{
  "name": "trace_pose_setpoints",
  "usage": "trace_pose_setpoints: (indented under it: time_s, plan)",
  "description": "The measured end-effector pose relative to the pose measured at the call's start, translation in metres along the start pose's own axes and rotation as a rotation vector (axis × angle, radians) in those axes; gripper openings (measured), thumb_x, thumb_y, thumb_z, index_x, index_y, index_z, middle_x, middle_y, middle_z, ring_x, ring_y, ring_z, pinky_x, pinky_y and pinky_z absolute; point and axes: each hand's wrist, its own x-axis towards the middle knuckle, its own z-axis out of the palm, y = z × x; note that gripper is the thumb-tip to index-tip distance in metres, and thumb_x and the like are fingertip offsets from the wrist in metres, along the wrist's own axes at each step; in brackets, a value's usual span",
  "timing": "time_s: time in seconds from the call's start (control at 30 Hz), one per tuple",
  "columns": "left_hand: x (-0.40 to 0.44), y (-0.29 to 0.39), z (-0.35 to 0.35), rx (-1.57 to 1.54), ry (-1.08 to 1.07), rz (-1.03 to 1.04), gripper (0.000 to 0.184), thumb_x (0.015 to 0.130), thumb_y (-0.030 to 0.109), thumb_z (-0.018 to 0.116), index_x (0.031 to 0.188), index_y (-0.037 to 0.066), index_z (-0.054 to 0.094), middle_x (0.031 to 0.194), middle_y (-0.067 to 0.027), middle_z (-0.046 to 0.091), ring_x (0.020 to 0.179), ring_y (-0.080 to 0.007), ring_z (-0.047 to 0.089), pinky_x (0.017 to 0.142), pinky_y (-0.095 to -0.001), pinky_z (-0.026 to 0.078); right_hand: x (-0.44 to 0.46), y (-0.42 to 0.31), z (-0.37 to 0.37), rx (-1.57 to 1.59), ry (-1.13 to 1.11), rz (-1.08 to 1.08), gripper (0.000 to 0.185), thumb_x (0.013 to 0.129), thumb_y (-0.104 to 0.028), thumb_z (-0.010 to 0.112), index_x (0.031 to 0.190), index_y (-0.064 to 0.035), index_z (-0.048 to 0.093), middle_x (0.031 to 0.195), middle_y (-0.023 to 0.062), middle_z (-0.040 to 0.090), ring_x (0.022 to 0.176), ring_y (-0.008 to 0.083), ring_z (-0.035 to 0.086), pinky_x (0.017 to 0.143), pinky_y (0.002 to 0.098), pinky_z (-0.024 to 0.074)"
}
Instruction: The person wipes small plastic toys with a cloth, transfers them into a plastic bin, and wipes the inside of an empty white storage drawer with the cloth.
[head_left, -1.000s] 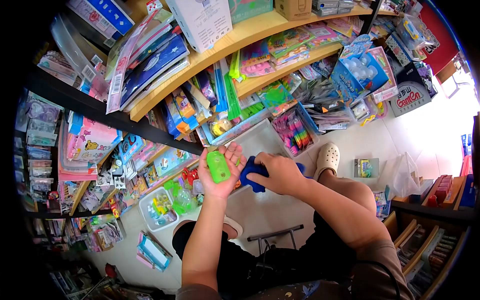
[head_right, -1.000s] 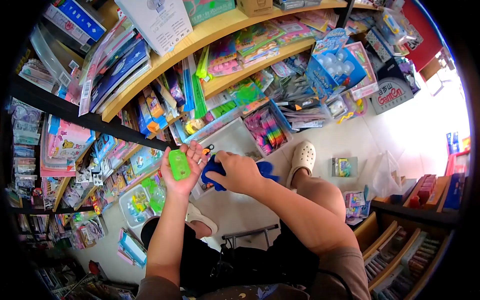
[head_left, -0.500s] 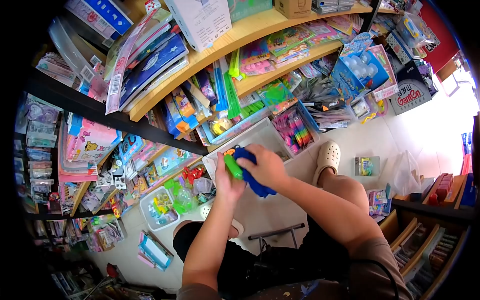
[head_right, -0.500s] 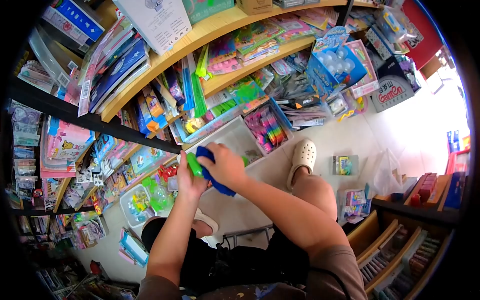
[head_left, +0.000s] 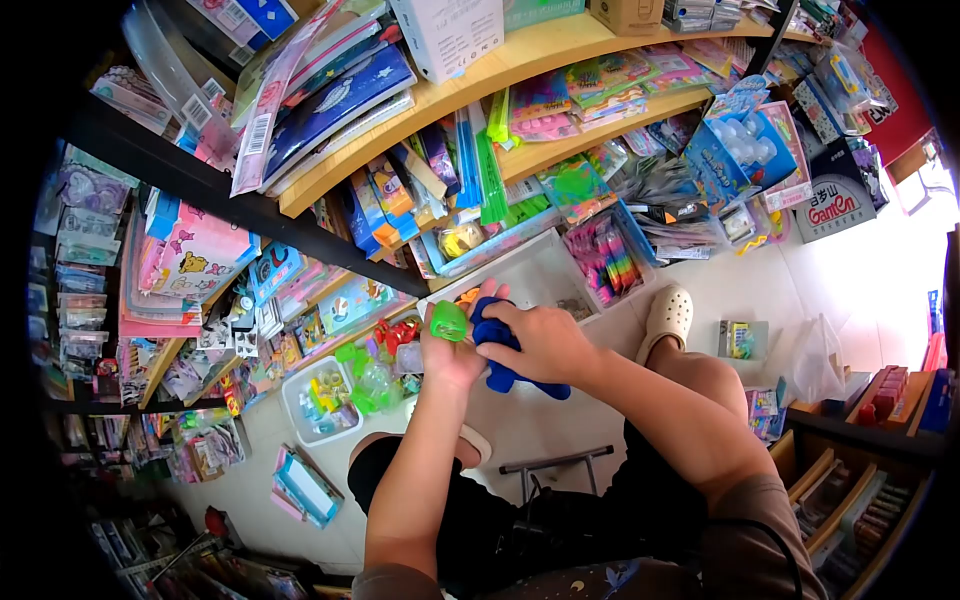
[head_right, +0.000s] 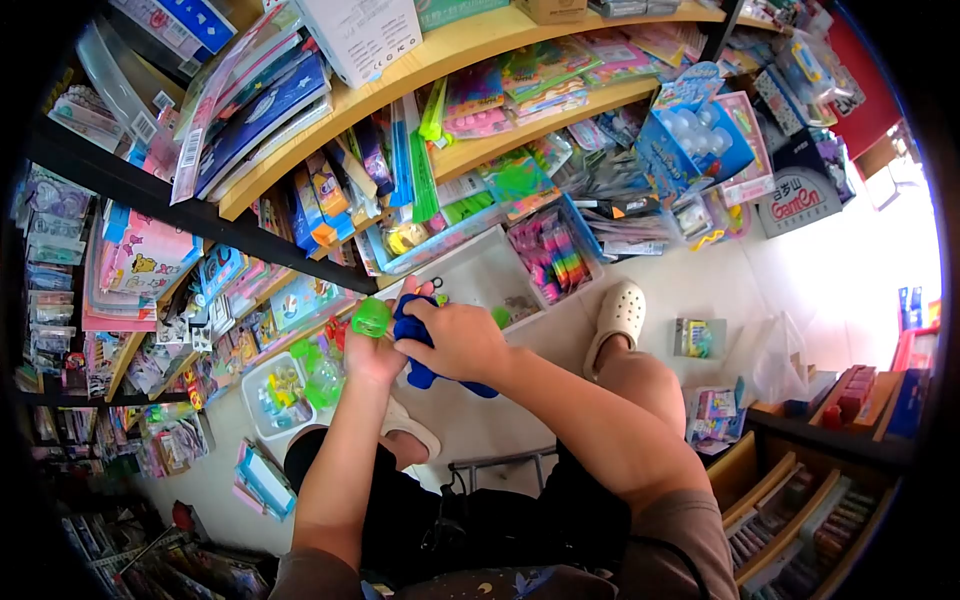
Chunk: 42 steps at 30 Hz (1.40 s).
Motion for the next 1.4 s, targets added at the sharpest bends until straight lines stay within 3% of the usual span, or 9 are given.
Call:
trace_pose_setpoints:
  time_s: [0.3, 0.4, 0.5, 0.7, 0.83, 0.97, 1.1, 1.23, 1.4]
  plan:
    - [-0.003, 0.006, -0.007, 0.082, -0.197, 0.039, 0.049, 0.091, 0.033, 0.036, 0.118, -0.006, 0.046, 0.115, -0.0197, 0.055, 0.116, -0.0365, 0.044, 0.1, -0.0453, 0.035, 0.006, -0.01, 0.011, -0.015, 0.032, -0.041, 0.05, 0.076, -0.04, 0.062, 0.114, -0.0127, 0.046, 0.071, 0.0155, 0.062, 0.061, 0.0338, 0.061, 0.057, 0.043, 0.0475]
    - [0.002, 0.006, -0.014, 0.16, -0.206, 0.061, 0.049, 0.092, 0.044, 0.036, 0.118, 0.006, 0.051, 0.119, -0.0148, 0.053, 0.118, -0.038, 0.042, 0.101, -0.0518, 0.031, 0.008, -0.013, 0.011, -0.014, 0.033, -0.028, 0.05, 0.076, -0.039, 0.062, 0.116, -0.0138, 0.046, 0.07, 0.0151, 0.061, 0.06, 0.0329, 0.061, 0.055, 0.0427, 0.0469]
    - [0.006, 0.004, -0.018, 0.201, -0.252, 0.057, 0.048, 0.093, 0.041, 0.033, 0.119, 0.003, 0.048, 0.116, -0.0152, 0.054, 0.113, -0.0363, 0.046, 0.1, -0.0483, 0.033, 0.008, -0.015, 0.011, -0.06, 0.058, -0.054, 0.049, 0.076, -0.039, 0.061, 0.116, -0.0145, 0.047, 0.068, 0.0138, 0.061, 0.059, 0.0322, 0.06, 0.053, 0.0422, 0.0463]
    - [0.006, -0.009, -0.016, 0.403, -0.005, -0.004, 0.04, 0.094, 0.032, 0.031, 0.116, 0.002, 0.048, 0.113, -0.0162, 0.056, 0.106, -0.0305, 0.052, 0.095, -0.0418, 0.039, 0.016, -0.004, 0.021, -0.109, 0.13, -0.027, 0.033, 0.079, -0.031, 0.057, 0.1, -0.0056, 0.059, 0.066, 0.0167, 0.061, 0.061, 0.0324, 0.061, 0.055, 0.0427, 0.048]
    - [-0.002, -0.014, 0.003, 0.496, 0.098, 0.255, 0.044, 0.096, 0.037, 0.031, 0.121, 0.004, 0.045, 0.114, -0.0097, 0.054, 0.105, -0.0224, 0.052, 0.094, -0.0349, 0.039, 0.023, 0.0, 0.001, -0.068, 0.176, 0.035, 0.026, 0.081, -0.027, 0.055, 0.093, -0.0039, 0.059, 0.067, 0.0177, 0.061, 0.062, 0.0338, 0.061, 0.056, 0.0435, 0.048]
    - [-0.005, -0.005, -0.005, 1.032, -0.137, 0.439, 0.035, 0.094, 0.027, 0.046, 0.122, 0.006, 0.046, 0.112, -0.0039, 0.055, 0.103, -0.0159, 0.053, 0.091, -0.0308, 0.039, 0.024, 0.007, -0.013, 0.047, 0.181, -0.013, 0.024, 0.082, -0.025, 0.054, 0.088, -0.0019, 0.058, 0.07, 0.0201, 0.06, 0.065, 0.0374, 0.059, 0.058, 0.0455, 0.0469]
    - [-0.006, 0.0, -0.001, 0.665, -0.084, 0.381, 0.027, 0.092, 0.02, 0.049, 0.117, 0.01, 0.048, 0.113, -0.0034, 0.056, 0.103, -0.0158, 0.054, 0.089, -0.0344, 0.043, 0.024, 0.016, -0.017, 0.18, 0.147, 0.027, 0.025, 0.083, -0.026, 0.054, 0.089, -0.0024, 0.059, 0.073, 0.0212, 0.06, 0.069, 0.0394, 0.058, 0.061, 0.0453, 0.0457]
    - [-0.005, 0.014, -0.002, 0.402, -0.18, 0.365, 0.027, 0.093, 0.022, 0.045, 0.119, 0.013, 0.047, 0.118, -0.0117, 0.053, 0.113, -0.0265, 0.05, 0.097, -0.0435, 0.039, 0.025, 0.02, -0.021, 0.294, 0.128, 0.102, 0.024, 0.084, -0.027, 0.053, 0.087, -0.0033, 0.059, 0.075, 0.0206, 0.06, 0.071, 0.0389, 0.057, 0.062, 0.0436, 0.0454]
    - [-0.008, 0.025, 0.006, 0.315, -0.328, 0.366, 0.032, 0.093, 0.027, 0.043, 0.122, 0.014, 0.044, 0.129, -0.0154, 0.044, 0.125, -0.0323, 0.036, 0.106, -0.0482, 0.027, 0.021, 0.024, -0.016, 0.199, -0.095, 0.137, 0.03, 0.082, -0.032, 0.055, 0.089, -0.0042, 0.062, 0.082, 0.0192, 0.062, 0.076, 0.036, 0.059, 0.068, 0.0419, 0.0464]
